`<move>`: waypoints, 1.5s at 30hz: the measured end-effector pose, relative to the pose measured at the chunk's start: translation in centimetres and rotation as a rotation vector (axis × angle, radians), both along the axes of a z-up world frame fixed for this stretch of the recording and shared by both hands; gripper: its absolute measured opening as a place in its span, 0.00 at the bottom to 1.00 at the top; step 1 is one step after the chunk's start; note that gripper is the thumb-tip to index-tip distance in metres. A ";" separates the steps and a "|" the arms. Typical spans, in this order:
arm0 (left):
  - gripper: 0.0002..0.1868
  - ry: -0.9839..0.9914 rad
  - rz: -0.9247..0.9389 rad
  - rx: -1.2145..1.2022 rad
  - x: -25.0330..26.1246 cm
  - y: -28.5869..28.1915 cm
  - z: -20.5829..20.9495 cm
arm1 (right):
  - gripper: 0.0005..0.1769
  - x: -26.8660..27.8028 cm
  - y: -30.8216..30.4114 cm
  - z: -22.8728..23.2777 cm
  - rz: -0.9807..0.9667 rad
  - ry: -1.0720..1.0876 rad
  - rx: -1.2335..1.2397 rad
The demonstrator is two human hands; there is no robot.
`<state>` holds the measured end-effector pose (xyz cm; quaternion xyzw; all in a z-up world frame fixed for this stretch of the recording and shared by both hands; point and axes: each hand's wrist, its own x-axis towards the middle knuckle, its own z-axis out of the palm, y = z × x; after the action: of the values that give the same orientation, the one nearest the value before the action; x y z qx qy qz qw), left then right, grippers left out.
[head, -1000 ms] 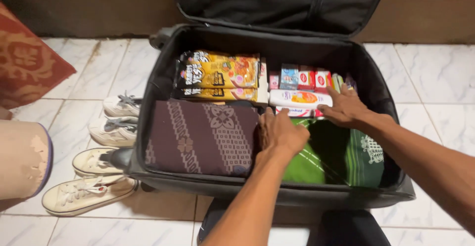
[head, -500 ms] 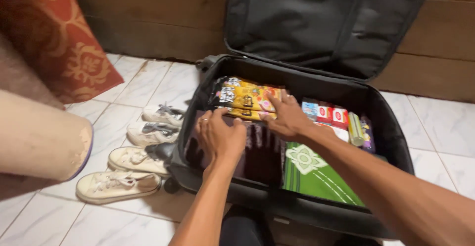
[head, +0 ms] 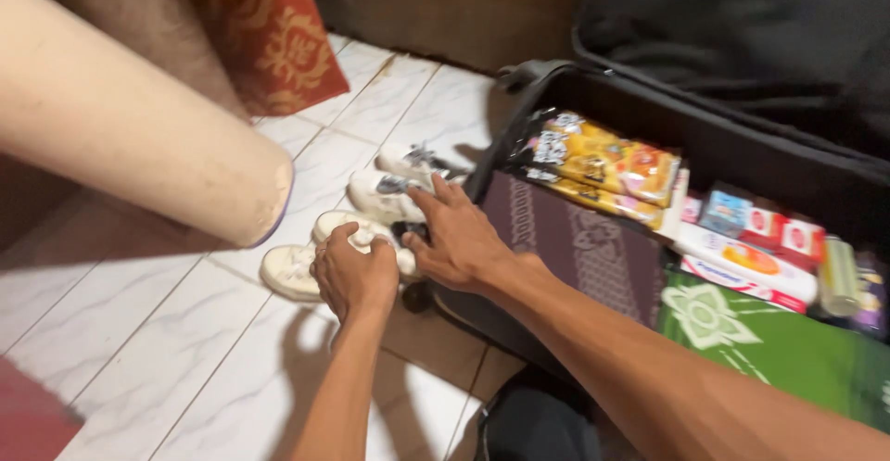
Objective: The recorder is packing various items including ramen packets, toiletries, and shoes into a suitcase on the floor.
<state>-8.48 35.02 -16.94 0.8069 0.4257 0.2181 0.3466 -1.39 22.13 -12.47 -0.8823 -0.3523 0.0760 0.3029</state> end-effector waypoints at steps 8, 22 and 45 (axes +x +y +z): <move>0.23 0.330 0.001 -0.226 -0.5 4.7 -5.4 | 0.40 -1.3 4.9 -0.8 0.035 -0.180 -0.177; 0.32 0.833 -0.432 -0.116 -1.3 6.4 -12.4 | 0.33 -3.4 6.2 -4.7 0.352 -0.195 -0.091; 0.13 0.244 -0.360 0.120 -11.2 -0.5 -2.8 | 0.51 -7.0 1.3 -9.7 -0.108 1.684 0.218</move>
<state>-19.64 34.47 -19.72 0.9095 0.2997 0.0781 0.2774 -8.37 23.45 -22.13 -0.5129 0.0278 0.6583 0.5503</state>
